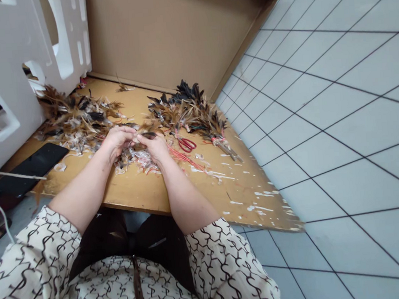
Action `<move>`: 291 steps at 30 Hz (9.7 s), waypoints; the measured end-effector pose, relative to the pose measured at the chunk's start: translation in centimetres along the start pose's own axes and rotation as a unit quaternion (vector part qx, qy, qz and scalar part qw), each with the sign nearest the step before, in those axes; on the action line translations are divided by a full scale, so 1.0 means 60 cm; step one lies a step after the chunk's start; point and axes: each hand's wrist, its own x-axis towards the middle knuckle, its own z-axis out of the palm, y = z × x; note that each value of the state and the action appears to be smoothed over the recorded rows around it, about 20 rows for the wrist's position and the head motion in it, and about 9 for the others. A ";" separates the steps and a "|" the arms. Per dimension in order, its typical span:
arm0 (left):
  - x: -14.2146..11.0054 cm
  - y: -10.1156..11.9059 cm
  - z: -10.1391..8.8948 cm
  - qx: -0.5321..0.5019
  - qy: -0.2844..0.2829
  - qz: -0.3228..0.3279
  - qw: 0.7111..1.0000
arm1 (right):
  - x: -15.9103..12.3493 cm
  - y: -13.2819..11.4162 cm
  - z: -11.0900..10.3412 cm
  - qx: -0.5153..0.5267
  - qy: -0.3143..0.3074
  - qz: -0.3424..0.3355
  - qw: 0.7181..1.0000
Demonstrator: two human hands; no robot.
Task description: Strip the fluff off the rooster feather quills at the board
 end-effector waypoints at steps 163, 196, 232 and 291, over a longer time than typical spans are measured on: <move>-0.011 0.008 -0.006 0.033 -0.139 -0.074 0.987 | 0.012 -0.005 -0.013 0.085 0.035 0.027 0.995; -0.014 0.004 -0.004 0.093 -0.149 -0.012 0.984 | 0.012 -0.004 -0.019 0.102 -0.061 0.043 0.992; -0.015 0.019 -0.003 -0.027 0.035 0.012 0.999 | 0.020 -0.068 -0.114 -0.541 0.173 0.081 0.819; -0.015 -0.003 0.006 0.058 -0.086 0.163 0.981 | 0.000 -0.029 -0.030 -0.553 -0.055 -0.169 0.814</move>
